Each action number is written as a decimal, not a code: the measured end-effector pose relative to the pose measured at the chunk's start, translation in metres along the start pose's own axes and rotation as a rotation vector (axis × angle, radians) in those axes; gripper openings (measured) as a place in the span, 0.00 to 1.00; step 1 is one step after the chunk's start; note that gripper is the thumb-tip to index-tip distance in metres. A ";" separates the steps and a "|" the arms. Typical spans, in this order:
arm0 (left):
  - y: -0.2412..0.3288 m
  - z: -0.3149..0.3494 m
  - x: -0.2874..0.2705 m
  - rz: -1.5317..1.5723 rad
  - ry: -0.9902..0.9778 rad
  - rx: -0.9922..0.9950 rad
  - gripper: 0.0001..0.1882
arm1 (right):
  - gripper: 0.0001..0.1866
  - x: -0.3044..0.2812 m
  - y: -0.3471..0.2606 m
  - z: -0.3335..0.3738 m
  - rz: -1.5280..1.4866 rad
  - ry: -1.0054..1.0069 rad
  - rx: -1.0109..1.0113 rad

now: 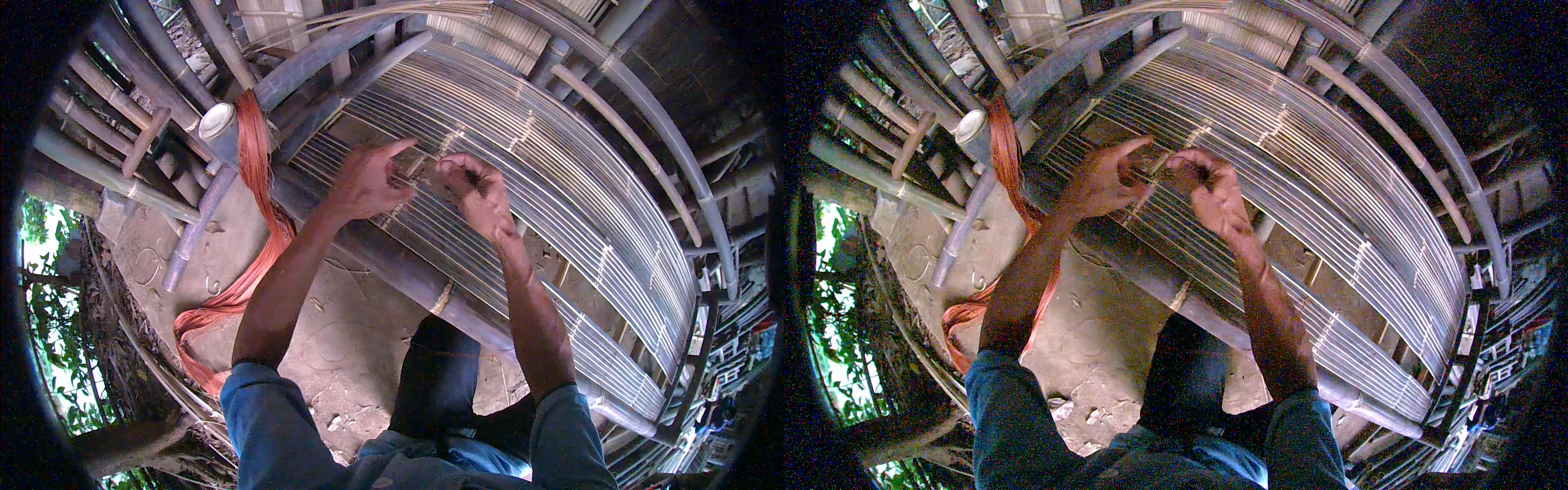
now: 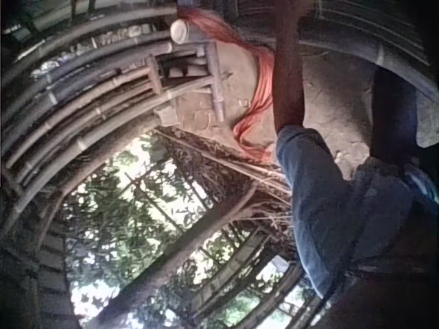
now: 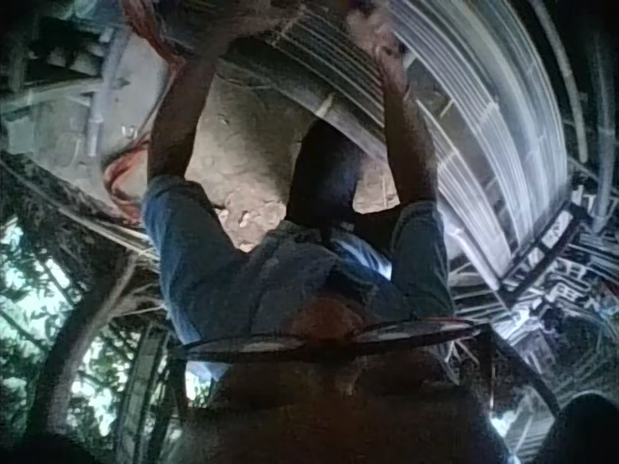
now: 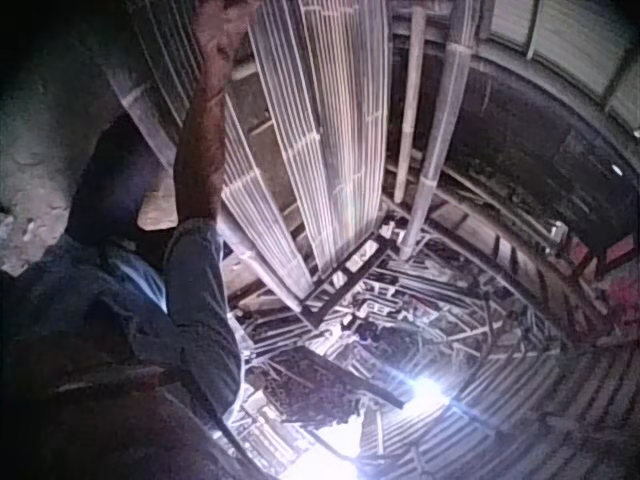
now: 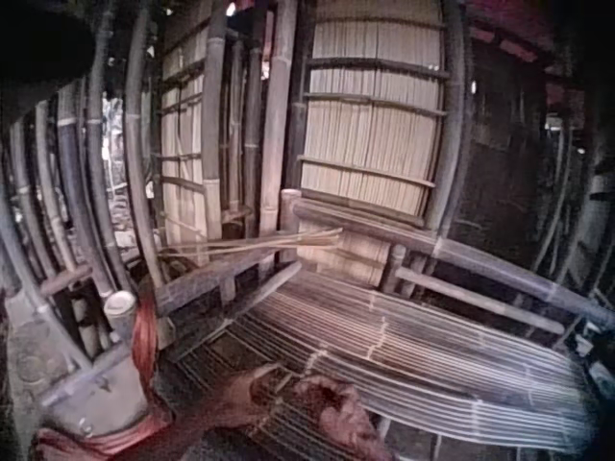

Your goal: The person weaves the seat of a bamboo chair by threading a cord through pre-drilled holes in the frame.

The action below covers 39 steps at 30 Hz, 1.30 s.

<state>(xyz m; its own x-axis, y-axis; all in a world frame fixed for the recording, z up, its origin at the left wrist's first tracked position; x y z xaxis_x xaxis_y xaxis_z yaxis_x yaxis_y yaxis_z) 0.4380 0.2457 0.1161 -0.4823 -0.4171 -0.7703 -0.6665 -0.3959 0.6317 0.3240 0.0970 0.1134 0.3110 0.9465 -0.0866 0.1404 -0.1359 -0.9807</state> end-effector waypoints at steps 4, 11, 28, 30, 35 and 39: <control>-0.006 0.068 -0.063 -0.585 0.538 0.265 0.26 | 0.09 -0.011 0.017 -0.003 0.153 0.087 -0.041; -0.136 0.302 -0.143 0.070 0.647 -0.634 0.12 | 0.11 -0.027 0.059 0.006 0.263 0.081 -0.093; -0.251 0.434 -0.023 -0.424 0.444 -0.868 0.30 | 0.25 -0.059 0.164 0.024 0.114 0.111 0.215; -0.242 0.362 0.001 0.295 0.580 -0.664 0.34 | 0.25 -0.032 0.156 0.021 0.122 0.156 0.131; -0.125 0.183 0.059 1.097 0.333 -0.611 0.31 | 0.35 -0.043 0.144 0.029 0.780 0.261 0.193; -0.126 0.181 0.029 0.542 0.009 -0.474 0.12 | 0.38 -0.041 0.132 0.027 0.666 0.311 0.076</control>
<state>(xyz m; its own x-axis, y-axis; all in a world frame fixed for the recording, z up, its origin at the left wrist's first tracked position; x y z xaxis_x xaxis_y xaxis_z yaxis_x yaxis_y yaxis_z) 0.4053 0.4314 -0.0012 -0.6693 -0.6615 -0.3383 -0.0156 -0.4427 0.8966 0.3043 0.0479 -0.0174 0.5610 0.5422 -0.6255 -0.2329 -0.6218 -0.7478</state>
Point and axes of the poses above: each hand's wrist, its own z-axis away from the middle knuckle, its own x-axis out of the palm, y = z × x, the point moved 6 cm from there along -z, towards the middle knuckle, and after that the axes turned 4 degrees about -z, right-handed, at the moved point
